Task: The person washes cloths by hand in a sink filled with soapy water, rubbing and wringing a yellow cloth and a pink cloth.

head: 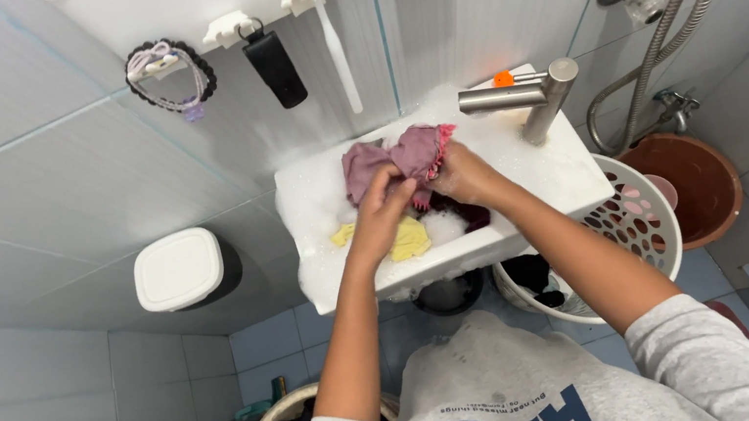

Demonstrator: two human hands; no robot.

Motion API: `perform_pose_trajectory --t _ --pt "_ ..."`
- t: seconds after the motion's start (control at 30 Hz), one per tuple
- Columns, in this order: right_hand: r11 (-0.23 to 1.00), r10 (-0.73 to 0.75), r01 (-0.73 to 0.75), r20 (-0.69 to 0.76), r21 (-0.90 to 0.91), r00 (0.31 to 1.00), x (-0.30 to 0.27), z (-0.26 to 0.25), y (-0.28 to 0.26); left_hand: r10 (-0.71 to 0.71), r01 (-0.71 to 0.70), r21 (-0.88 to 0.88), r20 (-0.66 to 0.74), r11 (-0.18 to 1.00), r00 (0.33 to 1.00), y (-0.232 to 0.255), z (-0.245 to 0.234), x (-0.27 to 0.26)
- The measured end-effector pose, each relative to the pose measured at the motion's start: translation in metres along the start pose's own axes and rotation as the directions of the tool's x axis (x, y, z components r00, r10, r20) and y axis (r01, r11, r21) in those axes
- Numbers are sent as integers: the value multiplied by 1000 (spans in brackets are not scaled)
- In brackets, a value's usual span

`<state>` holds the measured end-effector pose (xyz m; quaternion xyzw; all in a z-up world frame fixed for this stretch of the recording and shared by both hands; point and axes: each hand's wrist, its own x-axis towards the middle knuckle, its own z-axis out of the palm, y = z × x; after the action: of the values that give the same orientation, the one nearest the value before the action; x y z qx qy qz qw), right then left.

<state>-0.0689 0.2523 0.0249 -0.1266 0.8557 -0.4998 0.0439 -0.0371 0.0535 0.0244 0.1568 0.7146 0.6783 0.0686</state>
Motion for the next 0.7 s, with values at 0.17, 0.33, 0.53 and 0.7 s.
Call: perform_pose_trajectory --t 0.17,0.33,0.53,0.7 --pt "815 -482 287 -314 -503 818 -32 -8 -24 108 -1 568 -154 823 982 4 -29 -23" --pt "626 -84 122 89 -770 992 -15 1 -10 -101 -4 716 105 699 989 1 -32 -45" --pt "546 527 -26 319 -838 788 25 19 36 -337 187 813 12 552 942 20 -29 -40" --pt "457 627 -15 310 -890 714 46 36 95 -325 190 814 -1 549 946 12 -32 -34"
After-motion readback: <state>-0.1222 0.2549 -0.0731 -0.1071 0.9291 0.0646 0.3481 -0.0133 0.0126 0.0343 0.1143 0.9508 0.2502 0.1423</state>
